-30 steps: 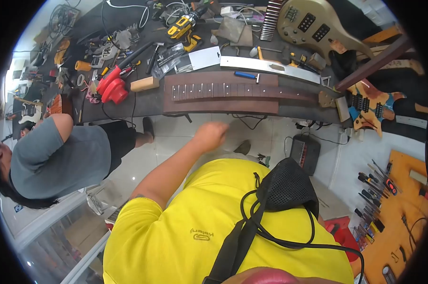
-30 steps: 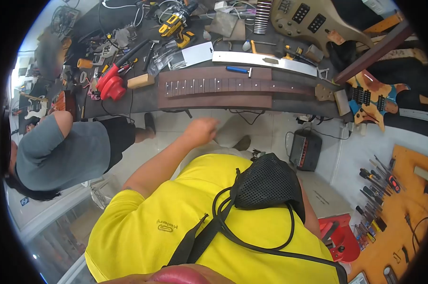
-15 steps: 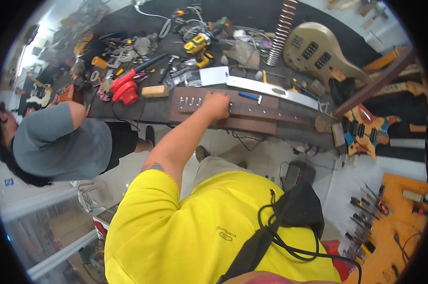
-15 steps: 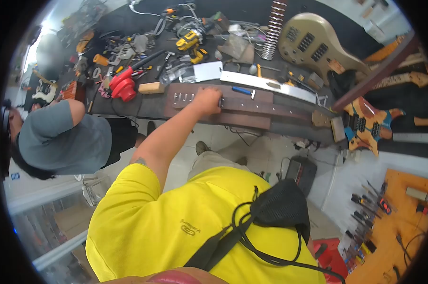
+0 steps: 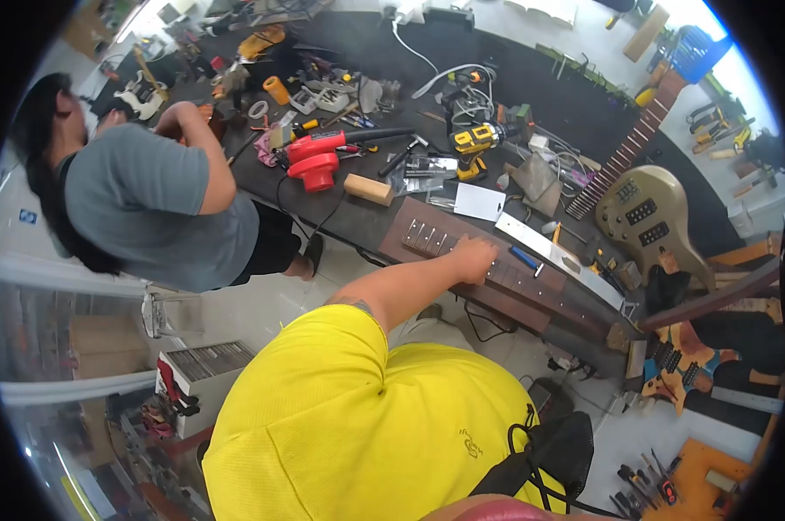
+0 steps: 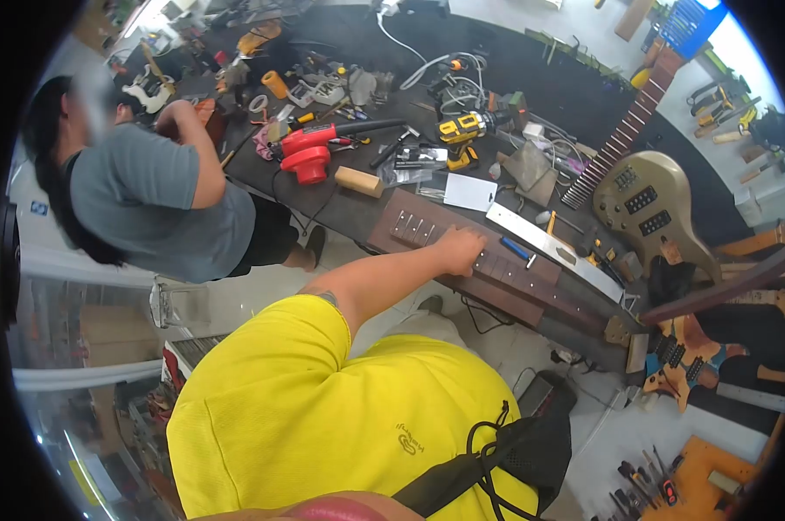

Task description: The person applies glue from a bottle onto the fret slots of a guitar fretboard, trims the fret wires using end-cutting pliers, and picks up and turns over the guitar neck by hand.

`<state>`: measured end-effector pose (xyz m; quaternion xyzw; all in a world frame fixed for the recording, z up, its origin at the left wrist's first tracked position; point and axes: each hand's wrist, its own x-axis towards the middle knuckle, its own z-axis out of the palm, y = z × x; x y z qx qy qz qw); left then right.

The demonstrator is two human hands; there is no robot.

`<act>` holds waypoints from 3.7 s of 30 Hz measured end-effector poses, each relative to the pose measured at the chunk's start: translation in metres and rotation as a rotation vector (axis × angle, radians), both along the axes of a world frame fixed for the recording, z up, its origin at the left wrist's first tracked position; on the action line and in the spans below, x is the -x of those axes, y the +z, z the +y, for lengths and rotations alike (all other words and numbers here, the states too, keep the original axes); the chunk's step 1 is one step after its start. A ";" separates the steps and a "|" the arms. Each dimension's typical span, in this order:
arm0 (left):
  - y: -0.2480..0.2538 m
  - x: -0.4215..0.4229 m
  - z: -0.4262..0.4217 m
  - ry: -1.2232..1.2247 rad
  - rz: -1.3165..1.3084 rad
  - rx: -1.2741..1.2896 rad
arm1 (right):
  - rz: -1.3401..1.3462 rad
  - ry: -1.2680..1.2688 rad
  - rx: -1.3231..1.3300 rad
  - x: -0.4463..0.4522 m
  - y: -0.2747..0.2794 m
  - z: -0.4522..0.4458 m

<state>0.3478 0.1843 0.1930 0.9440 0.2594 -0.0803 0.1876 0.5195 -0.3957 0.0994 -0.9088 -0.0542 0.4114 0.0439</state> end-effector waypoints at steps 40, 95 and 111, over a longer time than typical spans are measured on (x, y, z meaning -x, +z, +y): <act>0.033 -0.183 -0.130 -0.250 -0.006 -0.108 | -0.157 -0.180 -0.226 -0.085 0.008 -0.102; -0.016 0.125 -0.003 1.894 -1.445 1.257 | -0.022 0.582 -0.948 -0.142 0.127 0.262; -0.056 0.145 0.036 1.782 -1.129 1.412 | -0.091 0.645 -0.663 -0.123 0.116 0.296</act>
